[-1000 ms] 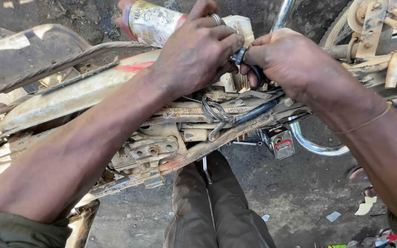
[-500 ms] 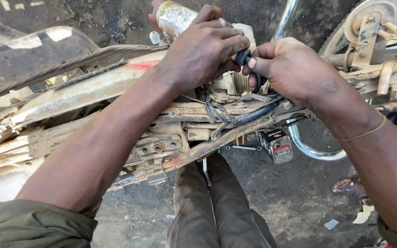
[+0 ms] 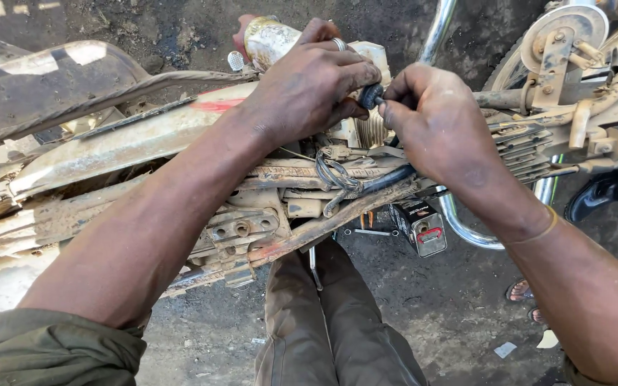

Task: The person is performing maintenance on a motorcycle, specifically applying sealant to the carburetor area and using tools to secure engine components.

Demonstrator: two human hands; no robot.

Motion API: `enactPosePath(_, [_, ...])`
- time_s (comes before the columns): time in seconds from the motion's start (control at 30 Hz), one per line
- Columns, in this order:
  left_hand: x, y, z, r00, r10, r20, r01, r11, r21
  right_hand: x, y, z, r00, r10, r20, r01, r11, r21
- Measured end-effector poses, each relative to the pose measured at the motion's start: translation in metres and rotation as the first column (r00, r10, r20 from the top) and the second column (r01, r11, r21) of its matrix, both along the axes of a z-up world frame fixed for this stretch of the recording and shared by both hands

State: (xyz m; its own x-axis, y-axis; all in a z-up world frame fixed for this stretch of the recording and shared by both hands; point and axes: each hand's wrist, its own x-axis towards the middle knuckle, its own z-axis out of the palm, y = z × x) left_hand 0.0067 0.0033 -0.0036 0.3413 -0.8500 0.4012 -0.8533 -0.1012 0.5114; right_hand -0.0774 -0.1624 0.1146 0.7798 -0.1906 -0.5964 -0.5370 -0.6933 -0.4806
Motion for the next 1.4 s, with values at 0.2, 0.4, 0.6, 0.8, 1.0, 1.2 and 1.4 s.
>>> enactPosePath(0.2, [0.002,0.0,-0.001,0.99,-0.088,-0.106,0.084,0.995,-0.045,-0.016,-0.012,-0.027,0.937,0.313,0.154,-0.273,0.933,-0.234])
enactPosePath(0.4, [0.005,0.005,-0.001,0.985,-0.105,-0.134,0.097,0.993,-0.063,-0.012,-0.003,-0.023,0.92,0.384,0.076,-0.35,0.895,-0.276])
enactPosePath(0.6, [0.008,0.01,-0.006,0.975,-0.111,-0.192,0.102,0.993,-0.055,0.011,0.003,-0.008,0.96,0.134,-0.245,-0.161,0.982,-0.094])
enactPosePath(0.8, [0.007,0.007,-0.016,0.976,-0.12,-0.181,0.112,0.992,-0.054,0.009,-0.004,-0.016,0.97,0.123,-0.209,-0.131,0.991,-0.029])
enactPosePath(1.0, [0.006,0.005,-0.014,0.955,-0.164,-0.249,0.15,0.986,-0.075,-0.016,-0.008,-0.034,0.826,0.561,0.042,-0.505,0.773,-0.384])
enactPosePath(1.2, [0.005,0.007,-0.012,0.961,-0.149,-0.235,0.134,0.988,-0.077,-0.029,-0.014,-0.048,0.652,0.717,0.246,-0.495,0.649,-0.578])
enactPosePath(1.4, [0.007,0.007,-0.006,0.946,-0.217,-0.241,0.179,0.969,-0.168,-0.03,-0.023,-0.054,0.573,0.767,0.288,-0.507,0.608,-0.611])
